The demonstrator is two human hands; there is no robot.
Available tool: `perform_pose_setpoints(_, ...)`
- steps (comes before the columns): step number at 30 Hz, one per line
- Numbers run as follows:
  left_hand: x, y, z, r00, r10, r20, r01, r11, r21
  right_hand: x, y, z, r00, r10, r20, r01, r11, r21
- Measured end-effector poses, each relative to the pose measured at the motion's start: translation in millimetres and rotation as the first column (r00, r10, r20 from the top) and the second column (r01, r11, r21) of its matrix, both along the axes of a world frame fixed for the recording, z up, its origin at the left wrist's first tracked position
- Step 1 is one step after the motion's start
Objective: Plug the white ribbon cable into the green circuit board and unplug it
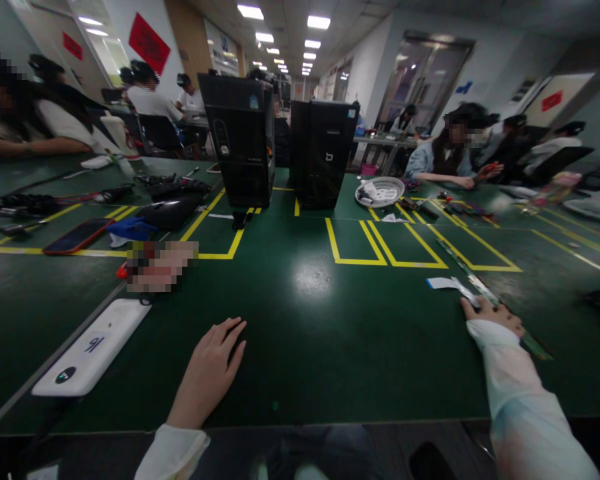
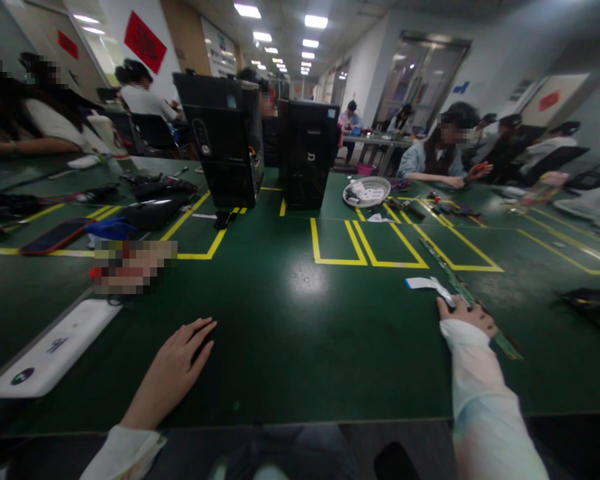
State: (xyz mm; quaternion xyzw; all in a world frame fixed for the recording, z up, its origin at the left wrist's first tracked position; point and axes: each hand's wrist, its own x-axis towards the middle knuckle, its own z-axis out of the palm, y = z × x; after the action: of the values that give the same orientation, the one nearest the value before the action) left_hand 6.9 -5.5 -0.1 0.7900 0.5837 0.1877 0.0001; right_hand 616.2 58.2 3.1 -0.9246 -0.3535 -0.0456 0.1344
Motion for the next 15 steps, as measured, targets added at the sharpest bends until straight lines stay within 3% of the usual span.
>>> perform_pose_setpoints(15, 1.4, -0.8, 2.8, 1.000, 0.005, 0.030, -0.005, 1.000, 0.013, -1.1, -2.5, -3.7, 0.998, 0.063, 0.028, -0.062, 0.998, -0.007)
